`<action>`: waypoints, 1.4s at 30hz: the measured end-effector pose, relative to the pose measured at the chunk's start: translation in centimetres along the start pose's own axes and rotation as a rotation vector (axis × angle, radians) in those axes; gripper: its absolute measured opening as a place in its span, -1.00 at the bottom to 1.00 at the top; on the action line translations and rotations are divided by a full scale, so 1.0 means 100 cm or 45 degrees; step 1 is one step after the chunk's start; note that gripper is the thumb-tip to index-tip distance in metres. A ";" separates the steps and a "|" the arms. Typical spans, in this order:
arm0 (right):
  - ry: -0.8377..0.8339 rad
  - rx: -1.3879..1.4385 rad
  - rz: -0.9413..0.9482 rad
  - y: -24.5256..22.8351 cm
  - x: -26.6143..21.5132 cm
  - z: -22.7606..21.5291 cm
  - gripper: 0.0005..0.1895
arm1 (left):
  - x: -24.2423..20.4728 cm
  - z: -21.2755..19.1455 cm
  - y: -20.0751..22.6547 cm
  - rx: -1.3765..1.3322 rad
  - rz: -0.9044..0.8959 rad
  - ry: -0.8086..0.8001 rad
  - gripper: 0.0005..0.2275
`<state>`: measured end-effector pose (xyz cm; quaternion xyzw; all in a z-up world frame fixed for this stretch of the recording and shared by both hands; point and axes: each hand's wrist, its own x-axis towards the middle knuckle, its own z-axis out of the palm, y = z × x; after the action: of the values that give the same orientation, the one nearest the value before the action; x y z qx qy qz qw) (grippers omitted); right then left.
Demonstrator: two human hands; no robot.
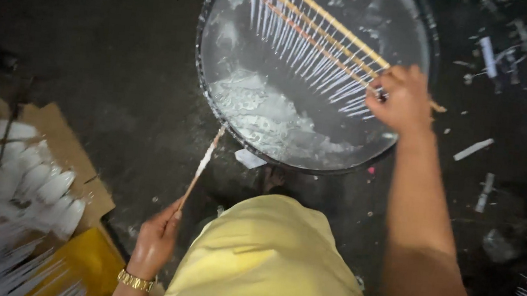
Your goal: The person repeatedly dips bundles of thin wooden sticks into a large metal basin containing a white liquid. After coating the sticks, the person lifts them out and places them onto a drying rack to dry.
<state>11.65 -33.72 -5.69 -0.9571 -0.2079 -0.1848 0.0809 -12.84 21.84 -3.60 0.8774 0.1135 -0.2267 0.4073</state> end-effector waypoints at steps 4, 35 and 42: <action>-0.036 0.074 -0.050 -0.009 0.026 -0.087 -0.95 | 0.014 0.000 0.010 -0.236 -0.083 0.023 -0.61; -0.071 -0.092 -0.127 -0.009 0.075 -0.184 -0.84 | 0.079 0.106 0.246 0.361 1.054 0.177 -0.64; -0.031 -0.113 -0.191 -0.020 0.098 -0.254 -0.83 | 0.090 0.128 0.234 0.306 0.888 0.097 -0.65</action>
<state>10.93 -34.16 21.60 -0.9436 -0.2718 -0.1879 0.0219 0.11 -2.88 0.29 0.9128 -0.2047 -0.0533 0.3495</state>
